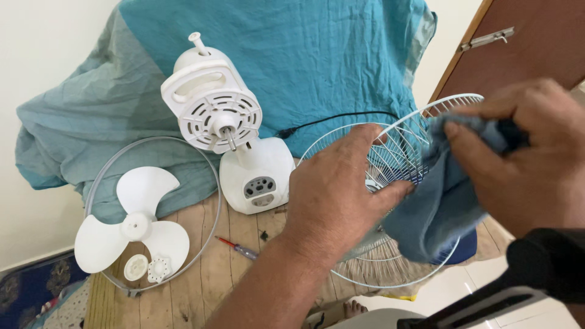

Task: The person wipes the wire guard of a disassembled pedestal fan with a blue cloth, turning the guard to clean different sides. They then use a screwdriver to unscrew the rear motor housing of the fan, holding the housing steady with the other hand.

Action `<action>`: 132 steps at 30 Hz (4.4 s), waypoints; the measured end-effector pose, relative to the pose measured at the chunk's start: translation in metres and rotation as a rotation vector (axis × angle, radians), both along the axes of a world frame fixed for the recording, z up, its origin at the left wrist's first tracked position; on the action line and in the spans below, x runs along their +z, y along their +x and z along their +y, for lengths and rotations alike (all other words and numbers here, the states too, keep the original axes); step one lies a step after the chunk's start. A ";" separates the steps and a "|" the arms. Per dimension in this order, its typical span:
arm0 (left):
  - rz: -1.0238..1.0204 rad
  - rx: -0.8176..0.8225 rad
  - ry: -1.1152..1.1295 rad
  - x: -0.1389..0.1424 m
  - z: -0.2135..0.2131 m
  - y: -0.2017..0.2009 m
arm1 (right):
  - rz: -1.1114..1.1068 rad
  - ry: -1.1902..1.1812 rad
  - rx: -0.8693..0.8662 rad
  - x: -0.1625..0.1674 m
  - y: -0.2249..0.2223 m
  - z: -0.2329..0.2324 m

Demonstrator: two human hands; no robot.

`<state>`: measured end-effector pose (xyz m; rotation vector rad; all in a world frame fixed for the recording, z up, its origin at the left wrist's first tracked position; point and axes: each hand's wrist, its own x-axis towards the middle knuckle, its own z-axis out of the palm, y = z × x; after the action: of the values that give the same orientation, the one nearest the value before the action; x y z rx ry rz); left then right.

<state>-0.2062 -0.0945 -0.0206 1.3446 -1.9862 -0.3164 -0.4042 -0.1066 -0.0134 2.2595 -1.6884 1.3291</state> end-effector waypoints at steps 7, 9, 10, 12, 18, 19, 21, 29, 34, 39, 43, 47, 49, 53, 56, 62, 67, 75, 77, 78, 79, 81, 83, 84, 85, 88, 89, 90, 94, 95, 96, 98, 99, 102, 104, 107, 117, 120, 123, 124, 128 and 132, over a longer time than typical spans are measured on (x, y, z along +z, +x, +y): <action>0.017 -0.016 -0.004 0.007 0.003 0.003 | -0.012 -0.095 0.034 -0.023 0.009 0.013; 0.011 0.002 0.026 0.009 0.003 0.003 | -0.053 -0.069 0.040 -0.035 0.015 0.021; -0.013 0.021 0.059 0.010 0.000 0.004 | -0.062 -0.051 0.031 -0.037 0.015 0.023; -0.037 0.051 0.123 0.010 -0.001 0.004 | -0.064 -0.013 0.015 -0.033 0.015 0.024; -0.003 -0.025 -0.001 0.006 -0.002 -0.005 | -0.017 -0.029 0.060 0.006 0.008 0.004; 0.001 -0.034 -0.015 0.006 -0.002 -0.006 | 0.043 -0.033 0.061 0.007 0.009 0.002; 0.016 -0.024 -0.004 0.005 -0.001 -0.005 | 0.081 -0.059 0.022 -0.001 0.015 0.005; -0.022 -0.010 0.051 0.008 -0.002 0.002 | -0.151 0.055 0.044 -0.012 0.020 0.030; -0.012 -0.050 0.039 0.007 0.004 0.001 | 0.062 0.059 -0.020 0.016 0.006 -0.001; -0.009 -0.038 0.138 0.012 0.006 0.008 | -0.009 -0.098 0.060 -0.030 -0.008 0.012; -0.033 0.007 0.248 0.016 0.004 0.011 | -0.061 0.061 0.080 -0.054 -0.016 0.021; -0.012 -0.028 0.140 0.018 0.003 0.012 | -0.141 0.076 0.081 -0.039 -0.024 0.008; -0.065 -0.024 0.248 0.020 0.004 0.014 | -0.377 0.189 0.132 -0.028 -0.033 -0.008; -0.143 -0.003 0.389 0.024 0.003 0.019 | -0.110 0.295 -0.008 -0.037 -0.053 -0.037; -0.069 -0.051 0.118 0.025 0.003 0.020 | -0.052 0.457 0.018 -0.056 -0.081 -0.056; -0.165 -0.113 0.115 0.019 0.003 0.016 | -0.270 0.675 0.294 -0.110 -0.148 -0.076; -0.194 0.116 -0.181 0.012 0.000 0.014 | -0.360 0.765 -0.001 -0.126 -0.140 -0.045; 0.684 0.134 0.590 0.015 0.008 0.004 | -0.550 0.983 0.241 -0.051 -0.010 0.047; 0.653 0.095 0.586 0.021 0.009 0.010 | -0.604 0.980 0.510 -0.049 0.014 0.047; 0.620 0.090 0.567 0.024 0.010 0.013 | -0.575 0.919 0.639 -0.048 0.015 0.046; 0.589 0.088 0.550 0.027 0.012 0.017 | -0.544 0.857 0.768 -0.049 0.014 0.042; 0.482 0.135 0.514 0.032 0.018 0.021 | -0.582 0.852 0.673 -0.055 0.005 0.031; 0.329 0.234 0.483 0.037 0.029 0.021 | -0.699 0.960 0.212 -0.061 -0.008 0.019; 0.338 0.220 0.473 0.040 0.034 0.021 | -0.889 0.790 0.175 -0.066 -0.008 0.007; 0.347 0.203 0.462 0.043 0.040 0.019 | -1.073 0.608 0.135 -0.072 -0.004 -0.008; 0.341 0.160 0.430 0.054 0.050 0.011 | -1.618 0.545 0.082 -0.076 0.017 -0.055; 0.333 0.146 0.421 0.058 0.052 0.008 | -1.832 0.572 0.154 -0.074 0.024 -0.064; 0.278 0.149 0.471 0.062 0.052 0.006 | -1.690 0.630 0.126 -0.074 0.035 -0.066; 0.273 0.089 0.606 0.072 0.054 0.010 | -0.962 0.493 0.200 -0.046 0.073 -0.039; 0.331 0.060 0.625 0.072 0.055 0.013 | -0.900 0.491 0.226 -0.036 0.076 -0.025; 0.371 0.043 0.591 0.073 0.056 0.016 | -0.838 0.487 0.249 -0.025 0.074 -0.010; 0.448 0.000 0.525 0.071 0.057 0.021 | -0.738 0.513 0.317 -0.007 0.069 0.019; 0.486 -0.025 0.497 0.069 0.057 0.022 | -0.700 0.548 0.366 -0.001 0.068 0.032; 0.600 -0.069 0.445 0.066 0.061 0.022 | -0.674 0.626 0.440 0.014 0.065 0.040; 0.663 -0.058 0.467 0.068 0.065 0.019 | -0.722 0.555 0.352 0.025 0.061 0.029; 0.871 -0.219 0.483 0.074 0.070 0.015 | -1.332 0.295 0.235 0.043 0.059 -0.013; 0.457 0.161 0.302 0.085 0.074 0.009 | -0.535 0.483 0.356 0.003 0.068 0.054; 0.444 0.305 0.420 0.084 0.075 0.016 | -0.401 0.519 0.913 -0.015 0.046 0.090; 0.440 0.290 0.339 0.082 0.077 0.023 | 0.074 1.071 1.091 -0.029 0.021 0.084; 0.427 0.264 0.308 0.082 0.077 0.025 | 0.363 1.168 0.972 -0.031 0.015 0.078; 0.390 0.322 0.390 0.082 0.075 0.026 | 0.174 1.142 0.329 -0.012 -0.008 0.046; 0.420 0.225 0.372 0.082 0.068 0.018 | -0.221 0.328 0.411 0.007 0.019 0.042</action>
<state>-0.1882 -0.0266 0.0612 1.5603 -1.4573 -0.8187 -0.3854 -0.0645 -0.0060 2.8682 -1.6695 1.5189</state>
